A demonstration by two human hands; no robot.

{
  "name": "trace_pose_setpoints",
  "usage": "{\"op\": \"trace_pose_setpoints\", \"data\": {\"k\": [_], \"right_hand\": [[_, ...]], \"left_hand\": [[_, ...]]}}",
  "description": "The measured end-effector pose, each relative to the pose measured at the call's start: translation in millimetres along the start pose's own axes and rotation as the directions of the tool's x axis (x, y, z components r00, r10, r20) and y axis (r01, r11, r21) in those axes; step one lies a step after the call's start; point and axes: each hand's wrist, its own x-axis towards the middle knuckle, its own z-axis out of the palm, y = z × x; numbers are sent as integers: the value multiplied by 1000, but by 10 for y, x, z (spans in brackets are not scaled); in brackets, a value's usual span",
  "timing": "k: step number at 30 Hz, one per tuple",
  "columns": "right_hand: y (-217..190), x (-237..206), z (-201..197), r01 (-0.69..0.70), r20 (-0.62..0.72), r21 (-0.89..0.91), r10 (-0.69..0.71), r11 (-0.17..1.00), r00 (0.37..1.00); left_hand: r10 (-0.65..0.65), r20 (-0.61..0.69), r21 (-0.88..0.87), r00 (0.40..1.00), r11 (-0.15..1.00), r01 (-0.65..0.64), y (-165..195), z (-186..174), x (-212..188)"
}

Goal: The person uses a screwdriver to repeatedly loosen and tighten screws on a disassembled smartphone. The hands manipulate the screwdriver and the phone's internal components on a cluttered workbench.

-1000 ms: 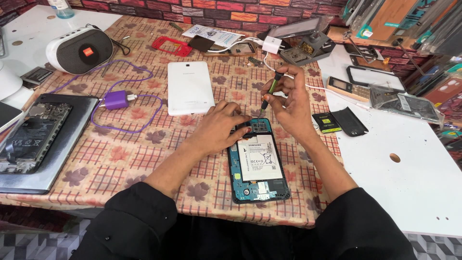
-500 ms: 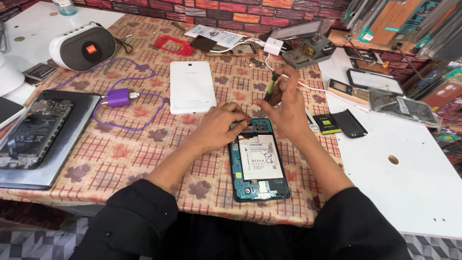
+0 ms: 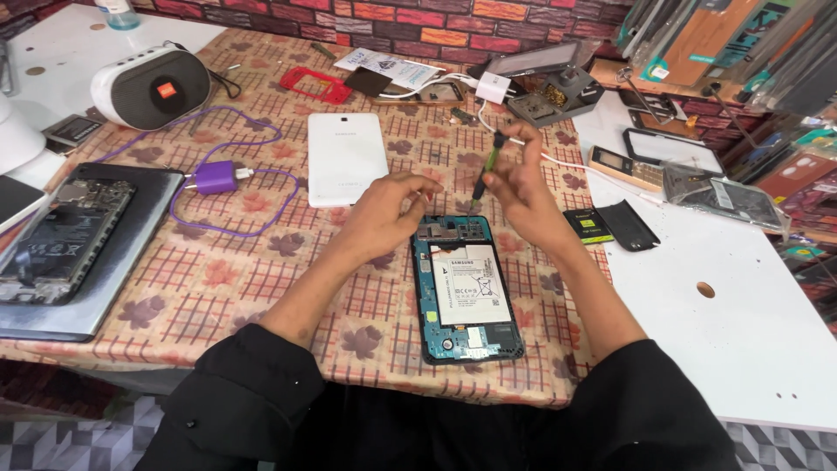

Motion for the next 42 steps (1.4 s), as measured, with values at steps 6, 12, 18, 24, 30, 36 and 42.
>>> {"op": "trace_pose_setpoints", "data": {"k": [6,12,18,24,30,36,42], "right_hand": [[-1,15,118,-223,-312,-662,6,715,950],[-32,66,54,64,-48,-206,-75,977,996],[1,34,-35,23,-146,-287,-68,958,987],[3,4,-16,130,47,0,-130,992,990],[68,18,114,-34,-250,-510,-110,860,962],[56,-14,-77,-104,-273,-552,-62,827,960],[10,-16,-57,-225,-79,665,366,712,927]], "left_hand": [[-3,-113,-15,994,1000,1,42,-17,-4],[-59,-75,13,995,998,60,81,-19,-20],[-49,-103,0,993,999,49,79,6,-24],[-58,-86,31,995,998,61,63,15,-16],[-94,-66,29,993,995,96,62,9,-24],[-46,-37,101,998,994,50,28,87,-41],[-3,3,144,1000,990,2,0,205,-44]]}}
